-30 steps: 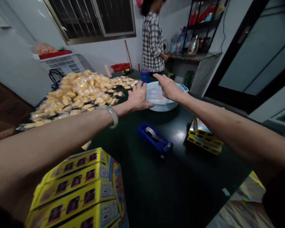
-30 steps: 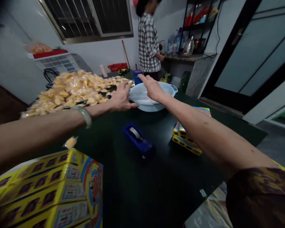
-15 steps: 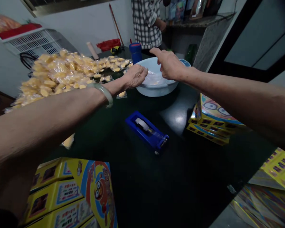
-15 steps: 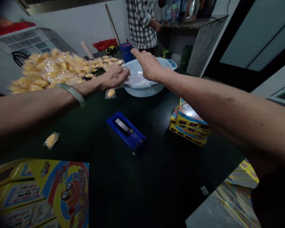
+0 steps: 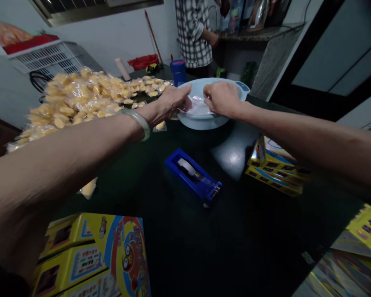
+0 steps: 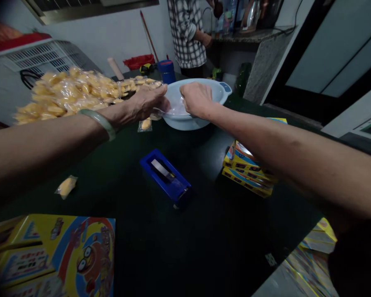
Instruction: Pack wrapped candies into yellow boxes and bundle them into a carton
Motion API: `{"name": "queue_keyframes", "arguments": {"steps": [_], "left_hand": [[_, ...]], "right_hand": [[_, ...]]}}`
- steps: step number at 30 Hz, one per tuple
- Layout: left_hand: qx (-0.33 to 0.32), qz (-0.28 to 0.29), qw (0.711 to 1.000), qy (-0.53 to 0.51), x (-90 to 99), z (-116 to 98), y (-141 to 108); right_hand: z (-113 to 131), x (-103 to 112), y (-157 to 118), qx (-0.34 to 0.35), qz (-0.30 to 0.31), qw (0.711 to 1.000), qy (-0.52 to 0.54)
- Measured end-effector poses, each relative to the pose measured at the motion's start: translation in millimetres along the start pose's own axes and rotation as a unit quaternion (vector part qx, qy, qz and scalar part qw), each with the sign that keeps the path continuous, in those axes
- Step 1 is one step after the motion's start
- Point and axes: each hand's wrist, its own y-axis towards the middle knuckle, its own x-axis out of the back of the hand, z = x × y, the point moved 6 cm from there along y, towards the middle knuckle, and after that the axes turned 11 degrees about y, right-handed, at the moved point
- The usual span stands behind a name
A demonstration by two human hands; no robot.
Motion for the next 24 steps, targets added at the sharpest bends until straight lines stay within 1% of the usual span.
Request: {"name": "queue_keyframes", "arguments": {"steps": [3,6,8,10,13,14,15,18,19,20,22,24], "left_hand": [[0.025,-0.004,0.999,-0.044,-1.1,-0.9,2.5],[0.032,-0.023,0.997,-0.066,2.1,-2.6,6.5],[0.034,-0.042,0.995,-0.081,9.7,-4.7,2.6],[0.023,-0.049,0.995,-0.088,18.4,-8.0,-6.0],[0.004,-0.053,0.995,-0.087,28.7,-11.1,-15.3],[0.01,-0.063,0.994,-0.087,31.4,-10.1,-15.0],[0.021,-0.077,0.993,-0.087,33.7,-8.3,-13.0],[0.058,-0.114,0.987,-0.097,36.1,-0.9,-0.8],[0.064,-0.119,0.985,-0.106,35.6,1.3,3.3],[0.067,-0.123,0.983,-0.117,34.8,3.0,6.8],[0.06,-0.132,0.978,-0.148,33.3,5.1,11.1],[0.029,-0.148,0.971,-0.187,33.3,3.6,13.3]], "right_hand": [[-7.4,-4.9,8.5,-0.019,0.022,0.998,0.052],[-9.1,-0.6,13.6,-0.024,0.033,0.996,0.084],[-7.3,4.2,13.5,-0.014,0.034,0.995,0.097],[-8.1,7.9,11.6,-0.017,0.027,0.994,0.103],[-17.9,12.1,8.6,-0.054,-0.005,0.994,0.09],[-21.6,11.2,8.0,-0.063,0.001,0.994,0.092],[-24.8,8.0,7.7,-0.068,0.027,0.993,0.096],[-30.9,-4.4,4.7,-0.082,0.148,0.98,0.103],[-32.0,-6.2,3.5,-0.089,0.171,0.976,0.099],[-32.6,-6.4,2.7,-0.096,0.179,0.974,0.096],[-31.7,-5.2,1.5,-0.112,0.172,0.974,0.091],[-28.8,-6.1,-0.2,-0.125,0.168,0.973,0.093]]}}
